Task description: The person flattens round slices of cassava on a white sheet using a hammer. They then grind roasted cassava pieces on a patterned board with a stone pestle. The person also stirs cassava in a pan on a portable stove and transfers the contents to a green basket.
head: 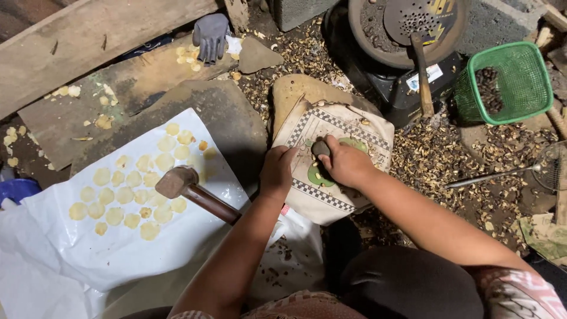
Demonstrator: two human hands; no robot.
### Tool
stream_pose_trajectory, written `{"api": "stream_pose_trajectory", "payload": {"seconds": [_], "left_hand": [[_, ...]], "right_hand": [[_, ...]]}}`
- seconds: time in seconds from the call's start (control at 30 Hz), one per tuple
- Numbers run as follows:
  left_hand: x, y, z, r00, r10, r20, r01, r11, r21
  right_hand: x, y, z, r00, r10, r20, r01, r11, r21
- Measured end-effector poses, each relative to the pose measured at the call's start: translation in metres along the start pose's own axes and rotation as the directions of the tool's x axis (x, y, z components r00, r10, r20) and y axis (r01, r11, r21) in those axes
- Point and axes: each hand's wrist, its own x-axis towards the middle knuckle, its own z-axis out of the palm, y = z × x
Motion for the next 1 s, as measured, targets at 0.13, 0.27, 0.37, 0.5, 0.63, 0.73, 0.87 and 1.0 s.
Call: {"api": "stream_pose_trajectory", "payload": {"seconds": [0.13,0.27,0.37,0.5,0.63,0.73,0.87,1.0], "left_hand": [[0.024,0.040,-0.041,0.994,-0.081,0.070,0.081,0.997,0.016],[0.021,0.037,-0.038,0.998,-0.043,0.037,0.041,0.998,0.054],[0.002,0.039,-0.037,0.991,-0.007,-0.137,0.020,0.995,0.094],[-0.012,0.058,-0.053,0.997,-0.035,-0.063,0.046,0.981,0.186],[-0.017,0.055,-0.038,0.999,-0.004,-0.033,0.015,0.946,0.324],[-0.018,0.051,-0.033,0.999,0.008,-0.031,0.004,0.928,0.373],[-0.021,0.051,-0.027,1.000,0.028,0.000,-0.025,0.922,0.386],[-0.019,0.051,-0.024,1.000,0.028,0.009,-0.029,0.916,0.399]], "right_hand": [[-0.014,-0.006,0.014,0.989,-0.127,-0.075,0.097,0.945,-0.313],[-0.032,-0.023,0.002,0.973,-0.156,-0.169,0.103,0.953,-0.286],[-0.013,-0.010,-0.010,0.997,-0.044,-0.060,0.037,0.994,-0.107],[-0.017,-0.039,-0.018,0.972,-0.179,-0.150,0.181,0.984,-0.004],[-0.013,-0.045,-0.018,0.931,-0.346,-0.113,0.312,0.919,-0.242],[0.000,-0.037,-0.017,0.970,-0.229,-0.086,0.215,0.966,-0.145],[0.021,-0.014,-0.003,0.996,-0.077,0.046,0.075,0.997,0.035],[0.021,-0.027,-0.015,0.995,-0.097,0.036,0.098,0.995,-0.020]]}}
